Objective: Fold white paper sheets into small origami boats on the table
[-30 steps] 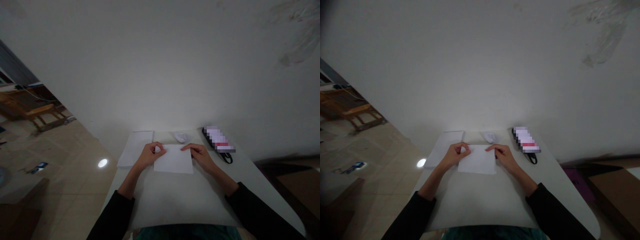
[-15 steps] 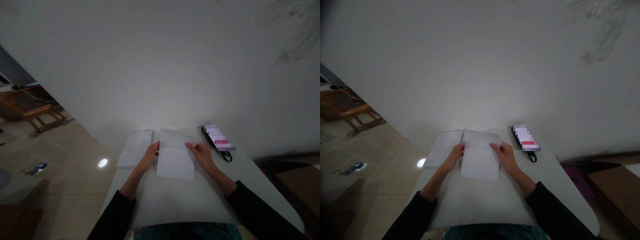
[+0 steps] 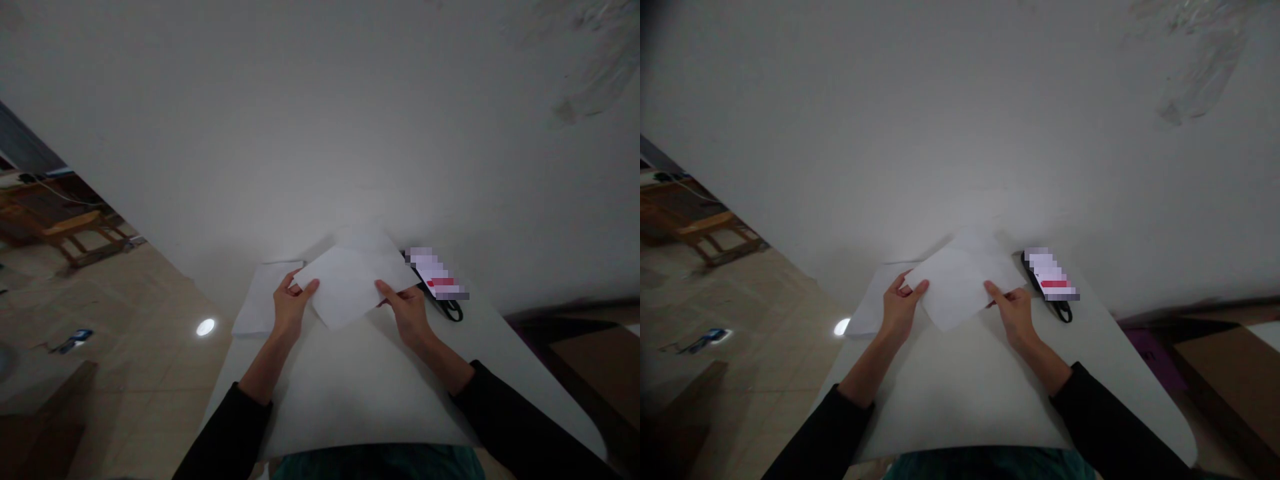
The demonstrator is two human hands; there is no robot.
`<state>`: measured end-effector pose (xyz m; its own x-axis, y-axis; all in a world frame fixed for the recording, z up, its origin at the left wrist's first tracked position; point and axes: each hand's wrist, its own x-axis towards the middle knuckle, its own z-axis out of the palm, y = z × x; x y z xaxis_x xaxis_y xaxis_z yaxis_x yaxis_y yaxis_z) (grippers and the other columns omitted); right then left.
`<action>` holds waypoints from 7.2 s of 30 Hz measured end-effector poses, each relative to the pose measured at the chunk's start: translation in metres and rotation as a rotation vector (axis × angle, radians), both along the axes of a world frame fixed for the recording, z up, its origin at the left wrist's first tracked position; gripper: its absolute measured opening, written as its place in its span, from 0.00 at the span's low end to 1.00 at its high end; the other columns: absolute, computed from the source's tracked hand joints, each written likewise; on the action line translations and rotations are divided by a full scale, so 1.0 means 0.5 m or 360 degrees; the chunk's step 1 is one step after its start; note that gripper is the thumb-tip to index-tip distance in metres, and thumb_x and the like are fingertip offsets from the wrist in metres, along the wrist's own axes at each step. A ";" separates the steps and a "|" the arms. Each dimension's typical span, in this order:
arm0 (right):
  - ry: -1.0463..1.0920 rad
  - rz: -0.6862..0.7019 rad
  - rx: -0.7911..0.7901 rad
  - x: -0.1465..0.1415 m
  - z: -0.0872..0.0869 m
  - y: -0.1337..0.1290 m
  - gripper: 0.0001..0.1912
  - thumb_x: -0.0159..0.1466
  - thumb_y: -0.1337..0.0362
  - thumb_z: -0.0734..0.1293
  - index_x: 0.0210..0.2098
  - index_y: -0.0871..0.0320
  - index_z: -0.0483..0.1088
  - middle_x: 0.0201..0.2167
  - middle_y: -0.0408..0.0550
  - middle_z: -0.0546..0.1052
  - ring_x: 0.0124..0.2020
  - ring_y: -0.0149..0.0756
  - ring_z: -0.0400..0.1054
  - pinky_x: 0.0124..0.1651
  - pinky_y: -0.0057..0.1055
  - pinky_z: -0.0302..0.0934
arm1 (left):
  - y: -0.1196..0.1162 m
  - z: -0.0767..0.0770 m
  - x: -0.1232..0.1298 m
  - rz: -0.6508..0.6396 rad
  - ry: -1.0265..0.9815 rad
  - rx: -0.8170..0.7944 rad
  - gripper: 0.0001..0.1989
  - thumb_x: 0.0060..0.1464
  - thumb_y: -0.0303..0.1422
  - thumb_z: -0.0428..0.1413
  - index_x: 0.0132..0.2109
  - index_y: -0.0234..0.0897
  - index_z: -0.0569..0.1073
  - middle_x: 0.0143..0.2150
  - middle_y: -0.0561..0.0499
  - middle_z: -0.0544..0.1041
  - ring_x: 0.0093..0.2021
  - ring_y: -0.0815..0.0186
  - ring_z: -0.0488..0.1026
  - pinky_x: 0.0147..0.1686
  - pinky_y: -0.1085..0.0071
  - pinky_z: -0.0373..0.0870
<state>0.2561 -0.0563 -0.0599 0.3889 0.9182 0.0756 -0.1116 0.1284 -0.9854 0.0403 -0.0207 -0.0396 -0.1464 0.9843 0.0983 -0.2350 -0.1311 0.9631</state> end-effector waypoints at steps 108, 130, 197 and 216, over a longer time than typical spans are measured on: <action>-0.0044 0.0574 -0.0059 0.096 0.058 0.015 0.11 0.48 0.64 0.70 0.15 0.57 0.64 0.13 0.38 0.66 0.15 0.26 0.59 0.19 0.24 0.51 | 0.016 0.013 -0.037 -0.0356 0.0373 0.0083 0.09 0.42 0.34 0.56 0.25 0.35 0.79 0.24 0.51 0.76 0.24 0.70 0.66 0.24 0.75 0.58; 0.0099 0.0608 -0.0495 0.072 0.052 0.013 0.19 0.42 0.53 0.80 0.24 0.60 0.76 0.21 0.47 0.78 0.17 0.33 0.68 0.16 0.28 0.63 | 0.002 0.019 -0.044 -0.0544 0.0468 -0.0224 0.20 0.42 0.43 0.68 0.36 0.31 0.79 0.27 0.51 0.79 0.23 0.69 0.73 0.22 0.76 0.67; -0.0111 0.0863 -0.0626 0.113 0.056 0.016 0.22 0.51 0.46 0.75 0.19 0.59 0.70 0.14 0.44 0.72 0.13 0.27 0.61 0.15 0.24 0.53 | -0.003 0.021 -0.058 -0.0799 0.0730 -0.0274 0.25 0.49 0.48 0.62 0.17 0.34 0.67 0.13 0.56 0.64 0.14 0.75 0.58 0.16 0.77 0.53; 0.0213 0.0432 -0.0224 0.032 -0.002 0.016 0.22 0.50 0.52 0.76 0.40 0.57 0.73 0.43 0.53 0.80 0.41 0.46 0.75 0.42 0.40 0.72 | -0.004 -0.010 -0.007 -0.0511 0.0206 -0.0114 0.25 0.50 0.48 0.61 0.46 0.31 0.78 0.41 0.43 0.81 0.39 0.61 0.76 0.38 0.69 0.72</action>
